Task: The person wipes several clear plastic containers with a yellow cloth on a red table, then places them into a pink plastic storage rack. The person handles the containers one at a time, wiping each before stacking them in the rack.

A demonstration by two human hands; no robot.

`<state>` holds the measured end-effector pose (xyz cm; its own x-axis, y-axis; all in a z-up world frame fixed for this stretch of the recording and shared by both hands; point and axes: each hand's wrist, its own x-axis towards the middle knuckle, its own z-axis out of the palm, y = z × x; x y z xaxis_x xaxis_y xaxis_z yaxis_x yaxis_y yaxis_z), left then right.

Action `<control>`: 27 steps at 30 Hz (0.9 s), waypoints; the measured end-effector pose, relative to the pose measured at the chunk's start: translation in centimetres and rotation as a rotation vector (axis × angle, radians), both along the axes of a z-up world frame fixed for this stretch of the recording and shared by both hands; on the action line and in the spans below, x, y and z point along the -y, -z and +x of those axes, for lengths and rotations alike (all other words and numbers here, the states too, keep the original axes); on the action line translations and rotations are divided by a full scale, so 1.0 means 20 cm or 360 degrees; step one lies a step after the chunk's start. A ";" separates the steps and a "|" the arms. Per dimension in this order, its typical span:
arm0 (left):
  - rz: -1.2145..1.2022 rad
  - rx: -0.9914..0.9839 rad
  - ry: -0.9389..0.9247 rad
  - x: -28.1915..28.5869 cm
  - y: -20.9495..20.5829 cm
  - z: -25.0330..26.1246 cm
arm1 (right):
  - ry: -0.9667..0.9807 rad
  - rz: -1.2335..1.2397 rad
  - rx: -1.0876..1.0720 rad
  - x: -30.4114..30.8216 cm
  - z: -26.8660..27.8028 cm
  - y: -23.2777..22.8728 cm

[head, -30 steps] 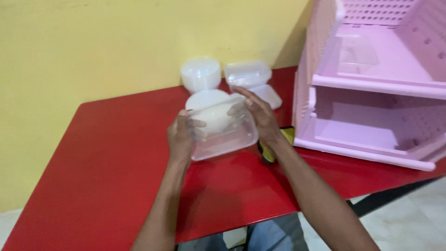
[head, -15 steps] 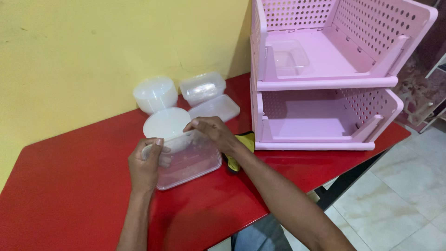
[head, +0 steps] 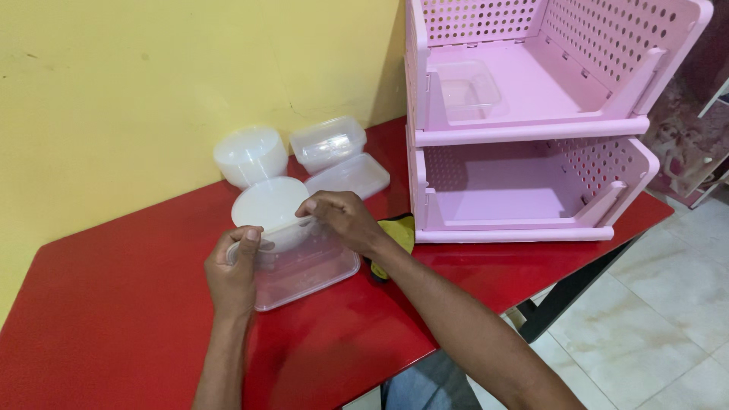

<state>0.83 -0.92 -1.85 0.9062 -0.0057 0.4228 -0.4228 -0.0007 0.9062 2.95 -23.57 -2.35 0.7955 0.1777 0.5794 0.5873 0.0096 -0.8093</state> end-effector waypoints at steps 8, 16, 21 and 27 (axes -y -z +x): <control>0.0006 -0.0028 0.0074 -0.01 -0.01 0.00 | 0.0026 0.0051 -0.0153 -0.01 0.00 -0.01; 0.0000 -0.0053 0.0055 -0.01 0.01 0.03 | 0.0242 0.0030 0.0097 0.00 -0.03 -0.04; 0.0106 -0.0044 -0.0137 -0.02 0.06 0.06 | 0.0103 0.0061 -0.0233 0.00 -0.04 -0.07; -0.0102 -0.0264 0.0029 -0.07 0.08 0.11 | 0.0040 0.0068 -0.0132 0.00 -0.05 -0.07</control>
<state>3.06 0.47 -3.50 0.9636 -0.0005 0.2674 -0.2668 0.0656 0.9615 1.92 -23.64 -0.90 0.8448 0.1337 0.5180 0.5189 0.0310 -0.8543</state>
